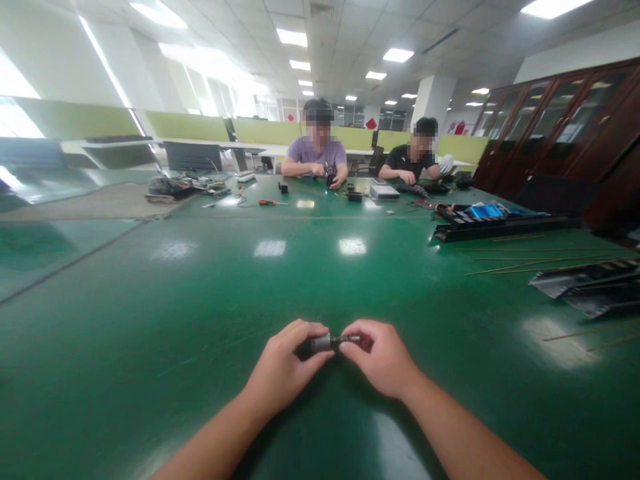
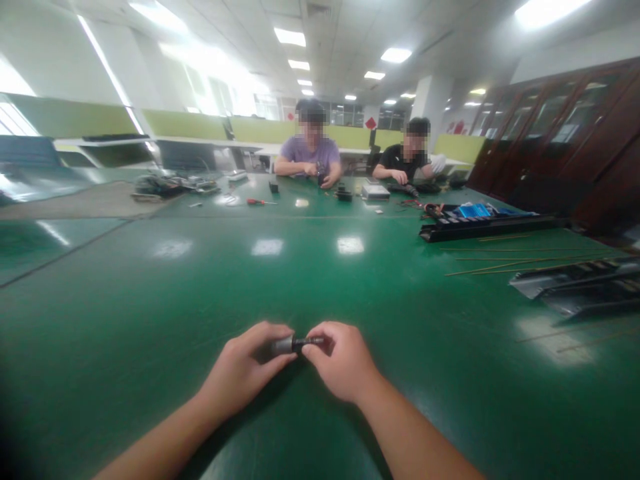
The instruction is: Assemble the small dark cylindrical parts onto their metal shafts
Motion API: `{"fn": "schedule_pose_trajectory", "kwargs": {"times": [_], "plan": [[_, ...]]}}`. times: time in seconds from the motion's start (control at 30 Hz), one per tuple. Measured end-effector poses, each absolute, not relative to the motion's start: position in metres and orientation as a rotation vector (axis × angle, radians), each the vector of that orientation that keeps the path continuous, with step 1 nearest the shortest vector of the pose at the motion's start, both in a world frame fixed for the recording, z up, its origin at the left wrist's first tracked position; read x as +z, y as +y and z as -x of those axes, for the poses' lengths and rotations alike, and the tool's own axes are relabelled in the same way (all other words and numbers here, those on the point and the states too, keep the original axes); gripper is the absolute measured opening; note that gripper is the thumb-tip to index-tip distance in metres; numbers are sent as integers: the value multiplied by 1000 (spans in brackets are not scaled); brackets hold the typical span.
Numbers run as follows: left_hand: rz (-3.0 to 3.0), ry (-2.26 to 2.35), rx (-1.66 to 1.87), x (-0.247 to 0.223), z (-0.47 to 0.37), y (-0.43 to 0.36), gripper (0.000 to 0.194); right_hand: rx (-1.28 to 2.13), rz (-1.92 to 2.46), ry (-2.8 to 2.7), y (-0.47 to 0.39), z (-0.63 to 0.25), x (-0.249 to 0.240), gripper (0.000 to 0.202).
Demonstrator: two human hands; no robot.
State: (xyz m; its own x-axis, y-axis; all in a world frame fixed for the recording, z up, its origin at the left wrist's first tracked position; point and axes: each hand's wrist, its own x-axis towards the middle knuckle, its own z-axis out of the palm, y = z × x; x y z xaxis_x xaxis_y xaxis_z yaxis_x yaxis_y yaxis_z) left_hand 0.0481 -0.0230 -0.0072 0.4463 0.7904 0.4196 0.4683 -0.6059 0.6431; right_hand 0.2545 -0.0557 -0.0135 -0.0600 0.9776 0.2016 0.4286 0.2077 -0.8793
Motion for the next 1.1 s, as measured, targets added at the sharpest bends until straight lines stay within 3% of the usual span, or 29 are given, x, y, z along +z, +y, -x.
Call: {"fn": "schedule_pose_trajectory", "kwargs": {"times": [1.1], "plan": [[-2250, 1092, 1036, -10, -45, -19, 22, 801, 1358, -1578, -53, -257, -12, 8]]}}
